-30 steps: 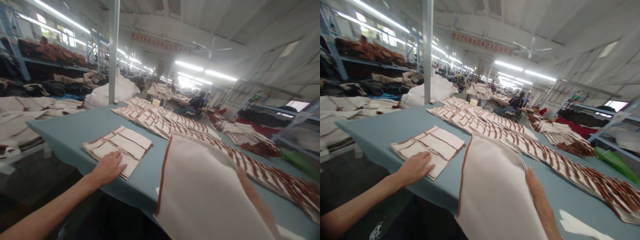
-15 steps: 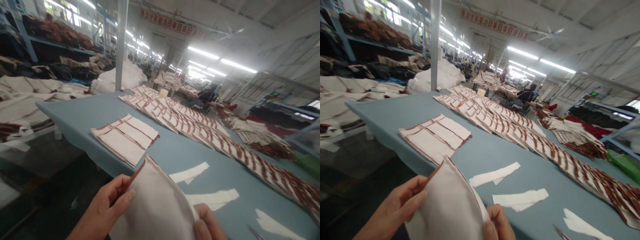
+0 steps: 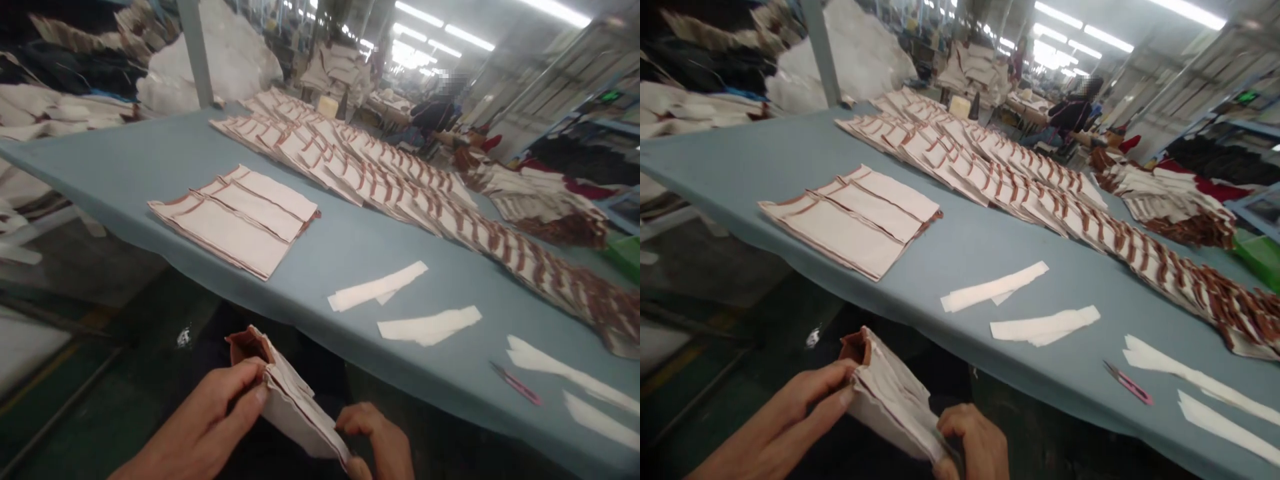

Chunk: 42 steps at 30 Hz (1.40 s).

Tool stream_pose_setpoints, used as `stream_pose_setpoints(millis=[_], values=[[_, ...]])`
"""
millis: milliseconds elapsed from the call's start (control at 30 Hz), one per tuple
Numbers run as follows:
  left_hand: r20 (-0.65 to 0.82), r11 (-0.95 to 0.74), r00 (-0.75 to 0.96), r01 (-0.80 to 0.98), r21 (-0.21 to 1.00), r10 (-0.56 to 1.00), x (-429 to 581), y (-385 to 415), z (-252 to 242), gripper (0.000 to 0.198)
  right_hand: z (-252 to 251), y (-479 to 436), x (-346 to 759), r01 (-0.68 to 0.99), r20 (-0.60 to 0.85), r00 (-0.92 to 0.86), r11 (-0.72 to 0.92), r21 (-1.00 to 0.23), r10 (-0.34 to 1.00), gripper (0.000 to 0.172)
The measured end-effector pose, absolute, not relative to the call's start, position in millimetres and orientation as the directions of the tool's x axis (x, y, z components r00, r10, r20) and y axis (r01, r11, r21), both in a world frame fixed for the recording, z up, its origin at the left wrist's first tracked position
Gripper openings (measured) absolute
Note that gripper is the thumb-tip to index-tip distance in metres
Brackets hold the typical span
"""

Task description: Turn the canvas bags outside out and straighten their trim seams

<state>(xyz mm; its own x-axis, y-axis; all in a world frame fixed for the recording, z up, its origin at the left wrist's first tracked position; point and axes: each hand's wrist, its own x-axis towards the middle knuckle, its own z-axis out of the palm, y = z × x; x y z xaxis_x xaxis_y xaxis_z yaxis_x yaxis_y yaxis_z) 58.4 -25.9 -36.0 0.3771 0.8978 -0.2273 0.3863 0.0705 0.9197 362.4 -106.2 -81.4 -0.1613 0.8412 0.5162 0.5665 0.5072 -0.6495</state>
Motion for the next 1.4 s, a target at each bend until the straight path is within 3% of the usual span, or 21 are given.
stream_pose_setpoints(millis=[100,200,367,500,633,733,867,1100,1267,1400], values=[[-0.286,0.126,0.335,0.427,0.895,0.898,76.1,-40.0,-37.2,0.042,-58.7,-100.8,353.7,0.605,0.415,0.008,0.326,-0.726,0.91,0.033],[-0.277,0.151,0.239,0.437,0.887,0.931,88.8,-51.2,-32.5,0.039,-43.2,-88.7,337.9,0.489,0.247,0.008,0.211,-0.847,0.969,0.036],[-0.276,0.143,0.291,0.406,0.903,0.916,92.0,-57.8,-20.4,0.039,-30.4,-71.0,309.6,0.338,-0.092,-0.13,-0.043,-0.94,0.987,0.025],[-0.346,0.198,0.322,0.411,0.89,0.881,91.0,-53.8,-9.2,0.034,-18.7,-64.1,300.7,0.189,-0.265,-0.226,-0.225,-0.956,0.937,0.032],[-0.358,0.221,0.314,0.396,0.891,0.879,92.2,-48.2,-6.9,0.029,-16.9,-61.7,304.6,0.007,-0.37,-0.314,-0.388,-0.922,0.874,0.054],[-0.329,0.17,0.374,0.398,0.901,0.867,89.2,-44.3,-14.6,0.029,-25.6,-63.8,308.7,-0.127,-0.404,-0.365,-0.475,-0.871,0.839,0.067],[-0.263,0.057,0.485,0.398,0.915,0.834,82.0,-40.3,-26.4,0.032,-40.7,-67.1,309.7,-0.229,-0.445,-0.438,-0.575,-0.785,0.782,0.072],[-0.327,0.15,0.452,0.385,0.911,0.83,82.0,-41.3,-23.5,0.034,-48.3,-68.7,301.9,-0.179,-0.453,-0.412,-0.558,-0.81,0.791,0.074],[-0.351,0.154,0.483,0.401,0.903,0.802,77.4,-41.0,-20.1,0.029,-32.0,-73.4,295.9,0.085,-0.325,-0.235,-0.314,-0.946,0.916,0.039],[-0.324,0.114,0.494,0.408,0.906,0.807,79.6,-39.8,-14.4,0.032,-21.6,-76.6,291.2,0.291,-0.167,-0.126,-0.125,-0.948,0.978,0.023]])
